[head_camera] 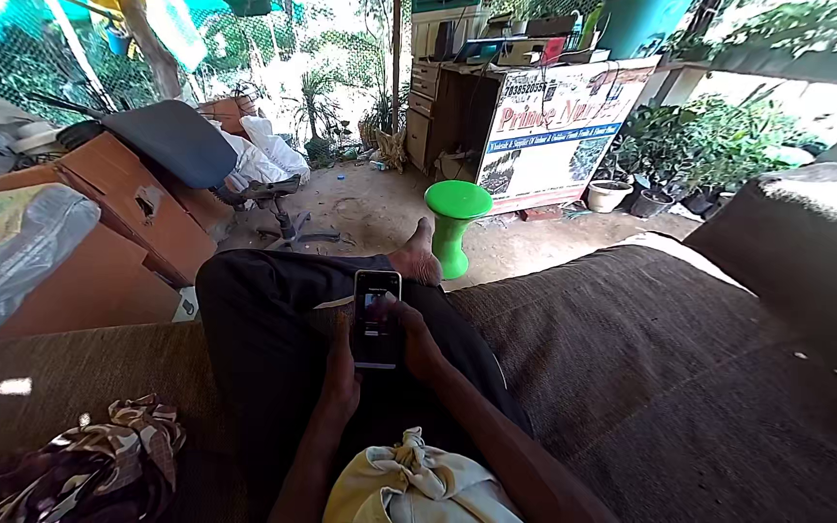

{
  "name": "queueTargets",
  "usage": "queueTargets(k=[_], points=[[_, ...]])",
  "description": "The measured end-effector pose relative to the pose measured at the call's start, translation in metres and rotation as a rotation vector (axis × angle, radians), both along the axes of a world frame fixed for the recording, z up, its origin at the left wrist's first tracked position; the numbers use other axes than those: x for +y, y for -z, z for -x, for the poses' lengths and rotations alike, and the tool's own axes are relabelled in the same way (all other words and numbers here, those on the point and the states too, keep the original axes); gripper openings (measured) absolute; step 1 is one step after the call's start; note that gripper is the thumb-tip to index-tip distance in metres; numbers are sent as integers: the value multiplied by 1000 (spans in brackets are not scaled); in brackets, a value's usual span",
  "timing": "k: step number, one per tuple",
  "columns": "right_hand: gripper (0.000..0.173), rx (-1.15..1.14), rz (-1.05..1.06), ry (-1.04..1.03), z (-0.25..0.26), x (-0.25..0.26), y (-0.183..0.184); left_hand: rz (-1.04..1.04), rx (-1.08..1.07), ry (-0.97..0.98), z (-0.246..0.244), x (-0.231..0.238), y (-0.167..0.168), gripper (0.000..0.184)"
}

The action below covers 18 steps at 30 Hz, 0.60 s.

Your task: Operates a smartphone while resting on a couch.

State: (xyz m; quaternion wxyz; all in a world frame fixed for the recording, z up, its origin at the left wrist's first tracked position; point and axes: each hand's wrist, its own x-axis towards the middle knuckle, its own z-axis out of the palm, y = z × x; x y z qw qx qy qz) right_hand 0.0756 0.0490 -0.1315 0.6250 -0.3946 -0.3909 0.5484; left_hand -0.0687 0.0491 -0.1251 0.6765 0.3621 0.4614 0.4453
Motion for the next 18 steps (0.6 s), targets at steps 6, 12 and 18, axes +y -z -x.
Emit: queueTargets(k=[6, 12, 18], points=[[48, 57, 41, 37, 2, -4, -7, 7, -7, -11, -1, 0, -1, 65], [46, 62, 30, 18, 0, -3, -3, 7, -3, -4, 0, 0, -1, 65], [27, 40, 12, 11, 2, 2, -2, 11, -20, -4, 0, 0, -2, 65]])
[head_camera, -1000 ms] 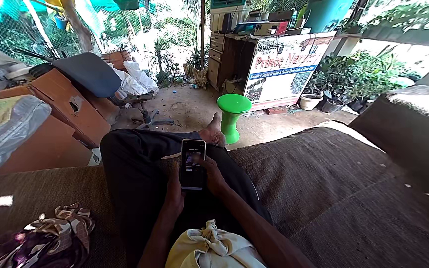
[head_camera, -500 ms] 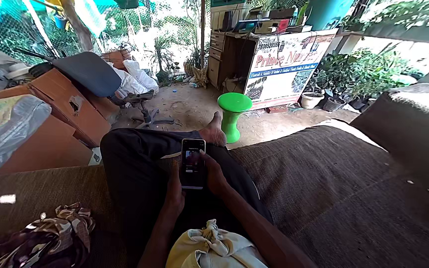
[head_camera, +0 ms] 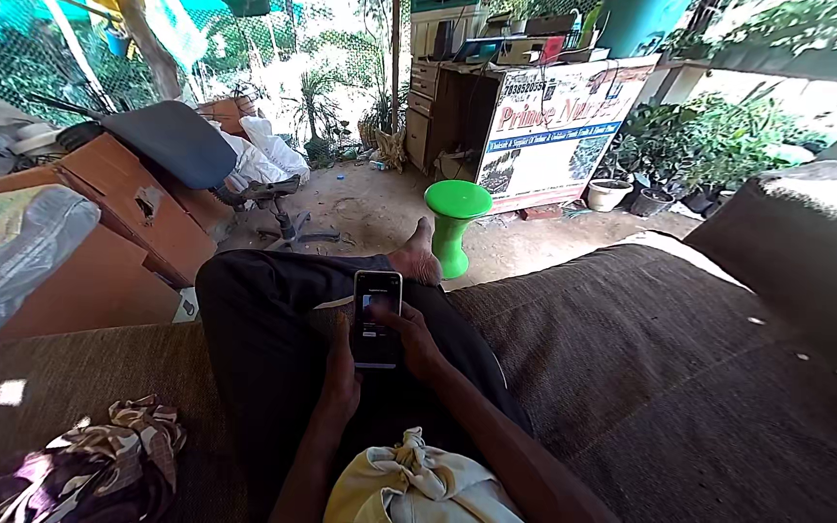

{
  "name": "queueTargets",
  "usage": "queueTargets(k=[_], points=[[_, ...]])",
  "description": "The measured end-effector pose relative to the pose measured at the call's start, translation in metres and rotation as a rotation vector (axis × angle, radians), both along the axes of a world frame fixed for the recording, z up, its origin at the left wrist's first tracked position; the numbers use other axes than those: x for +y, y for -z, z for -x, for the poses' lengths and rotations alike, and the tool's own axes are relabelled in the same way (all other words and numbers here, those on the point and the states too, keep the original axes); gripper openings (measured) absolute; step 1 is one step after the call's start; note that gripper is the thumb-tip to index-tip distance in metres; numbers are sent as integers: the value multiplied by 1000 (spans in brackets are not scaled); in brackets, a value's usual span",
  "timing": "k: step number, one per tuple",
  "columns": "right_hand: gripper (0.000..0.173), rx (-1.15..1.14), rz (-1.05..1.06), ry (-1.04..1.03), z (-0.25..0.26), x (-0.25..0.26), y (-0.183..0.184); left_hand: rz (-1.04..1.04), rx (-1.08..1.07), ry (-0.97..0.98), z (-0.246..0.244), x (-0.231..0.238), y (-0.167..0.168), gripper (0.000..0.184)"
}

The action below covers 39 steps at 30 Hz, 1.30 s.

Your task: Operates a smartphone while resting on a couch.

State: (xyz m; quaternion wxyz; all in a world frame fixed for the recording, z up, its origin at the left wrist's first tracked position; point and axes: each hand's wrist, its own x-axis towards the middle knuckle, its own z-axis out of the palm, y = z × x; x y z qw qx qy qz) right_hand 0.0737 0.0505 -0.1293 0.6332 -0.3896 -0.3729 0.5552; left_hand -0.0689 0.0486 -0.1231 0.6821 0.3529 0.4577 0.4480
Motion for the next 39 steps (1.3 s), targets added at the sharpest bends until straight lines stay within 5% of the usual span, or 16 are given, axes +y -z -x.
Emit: queueTargets(k=[11, 28, 39], points=[[55, -35, 3, -35, -3, -3, -2, 5, 20, -5, -1, 0, 0, 66], [26, -23, -1, -6, 0, 0, 0, -1, 1, 1, 0, -1, -1, 65], [56, -28, -9, -31, -3, -2, 2, -7, 11, -5, -1, 2, 3, 66]])
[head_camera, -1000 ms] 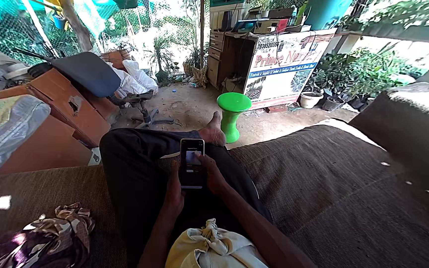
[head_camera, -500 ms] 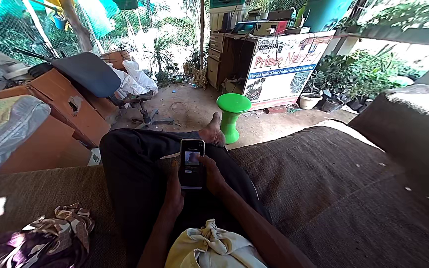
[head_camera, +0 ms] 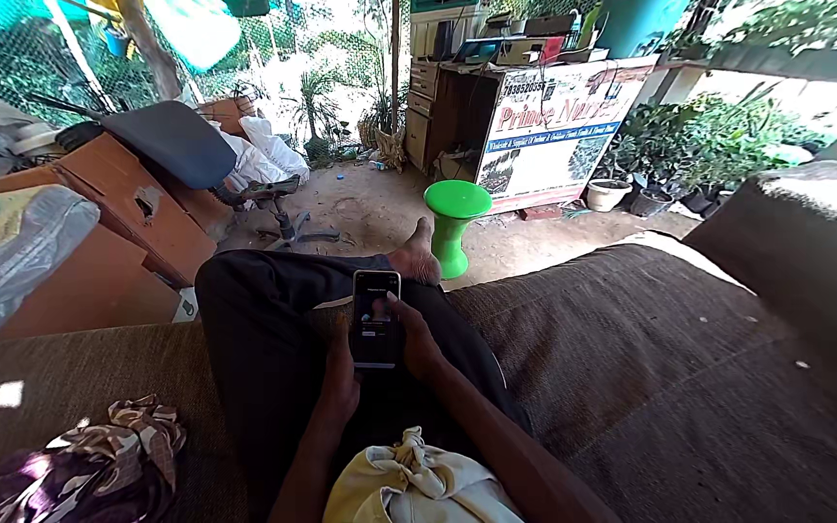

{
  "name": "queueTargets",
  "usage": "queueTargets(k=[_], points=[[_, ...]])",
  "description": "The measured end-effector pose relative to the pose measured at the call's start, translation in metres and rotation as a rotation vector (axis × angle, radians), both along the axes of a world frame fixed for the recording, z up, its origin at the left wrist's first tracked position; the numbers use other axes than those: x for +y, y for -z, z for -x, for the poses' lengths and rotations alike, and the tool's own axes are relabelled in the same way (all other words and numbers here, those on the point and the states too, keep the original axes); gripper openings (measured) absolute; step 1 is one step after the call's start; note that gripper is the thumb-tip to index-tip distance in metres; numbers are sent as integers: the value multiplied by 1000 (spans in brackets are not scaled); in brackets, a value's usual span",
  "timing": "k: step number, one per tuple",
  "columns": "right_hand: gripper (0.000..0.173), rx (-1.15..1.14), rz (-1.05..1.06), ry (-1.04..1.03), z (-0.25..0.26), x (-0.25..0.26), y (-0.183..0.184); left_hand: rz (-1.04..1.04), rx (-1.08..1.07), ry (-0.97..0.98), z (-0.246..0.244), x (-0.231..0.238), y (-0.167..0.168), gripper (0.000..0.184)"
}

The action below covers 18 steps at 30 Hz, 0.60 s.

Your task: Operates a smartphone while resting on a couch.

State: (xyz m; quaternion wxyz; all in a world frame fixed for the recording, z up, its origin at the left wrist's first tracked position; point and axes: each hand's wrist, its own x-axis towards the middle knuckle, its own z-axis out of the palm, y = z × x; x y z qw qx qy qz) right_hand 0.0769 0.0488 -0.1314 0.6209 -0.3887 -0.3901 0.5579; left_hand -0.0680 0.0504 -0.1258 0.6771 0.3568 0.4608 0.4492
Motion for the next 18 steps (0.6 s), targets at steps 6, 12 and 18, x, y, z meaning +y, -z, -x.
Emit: queueTargets(k=[6, 12, 18], points=[[41, 27, 31, 14, 1, 1, -1, 1, -4, 6, 1, -1, 0, 66], [33, -26, -21, 31, 4, 0, -3, 11, -6, -3, 0, 0, 0, 66], [46, 11, -29, -20, 1, 0, -1, 7, 0, -6, 0, -1, 0, 65]])
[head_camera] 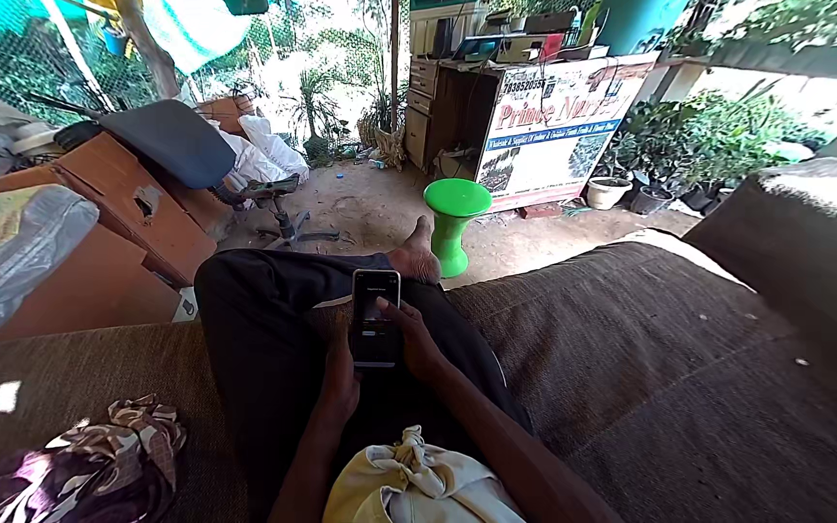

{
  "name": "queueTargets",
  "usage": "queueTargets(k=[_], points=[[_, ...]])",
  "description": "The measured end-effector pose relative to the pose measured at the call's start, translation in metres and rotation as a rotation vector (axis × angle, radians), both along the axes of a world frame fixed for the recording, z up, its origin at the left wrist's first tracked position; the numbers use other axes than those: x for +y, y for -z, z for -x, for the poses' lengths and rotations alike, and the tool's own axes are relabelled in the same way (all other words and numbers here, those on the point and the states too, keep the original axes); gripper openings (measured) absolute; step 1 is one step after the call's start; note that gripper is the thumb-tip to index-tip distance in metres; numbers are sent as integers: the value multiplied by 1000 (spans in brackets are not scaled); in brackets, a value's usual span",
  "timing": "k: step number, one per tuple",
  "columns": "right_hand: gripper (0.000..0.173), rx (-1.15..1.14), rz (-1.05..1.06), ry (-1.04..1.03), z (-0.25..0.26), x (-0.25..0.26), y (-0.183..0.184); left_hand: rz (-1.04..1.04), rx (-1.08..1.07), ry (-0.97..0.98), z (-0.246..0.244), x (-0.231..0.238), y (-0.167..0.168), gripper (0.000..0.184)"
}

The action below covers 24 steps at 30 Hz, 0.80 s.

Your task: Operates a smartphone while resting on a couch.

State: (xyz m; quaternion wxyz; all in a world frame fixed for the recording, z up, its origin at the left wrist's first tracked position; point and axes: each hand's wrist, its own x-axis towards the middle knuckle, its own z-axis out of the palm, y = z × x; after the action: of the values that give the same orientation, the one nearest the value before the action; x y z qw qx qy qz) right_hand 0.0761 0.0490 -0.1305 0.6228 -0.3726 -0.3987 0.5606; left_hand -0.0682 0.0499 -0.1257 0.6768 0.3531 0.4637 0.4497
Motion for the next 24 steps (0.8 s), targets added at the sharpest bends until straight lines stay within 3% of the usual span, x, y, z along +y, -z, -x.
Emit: queueTargets(k=[5, 11, 16, 24], points=[[54, -2, 39, 16, -2, -1, 1, 1, 11, -1, 0, 0, 0, 66], [28, -10, 20, 44, 1, 1, -1, 1, -1, 10, 0, -1, -3, 65], [45, -10, 6, 22, 1, 1, 0, 8, 2, 8, 0, 0, -1, 65], [48, -26, 16, 33, 0, 0, -1, 4, 6, 9, 0, 0, -2, 65]])
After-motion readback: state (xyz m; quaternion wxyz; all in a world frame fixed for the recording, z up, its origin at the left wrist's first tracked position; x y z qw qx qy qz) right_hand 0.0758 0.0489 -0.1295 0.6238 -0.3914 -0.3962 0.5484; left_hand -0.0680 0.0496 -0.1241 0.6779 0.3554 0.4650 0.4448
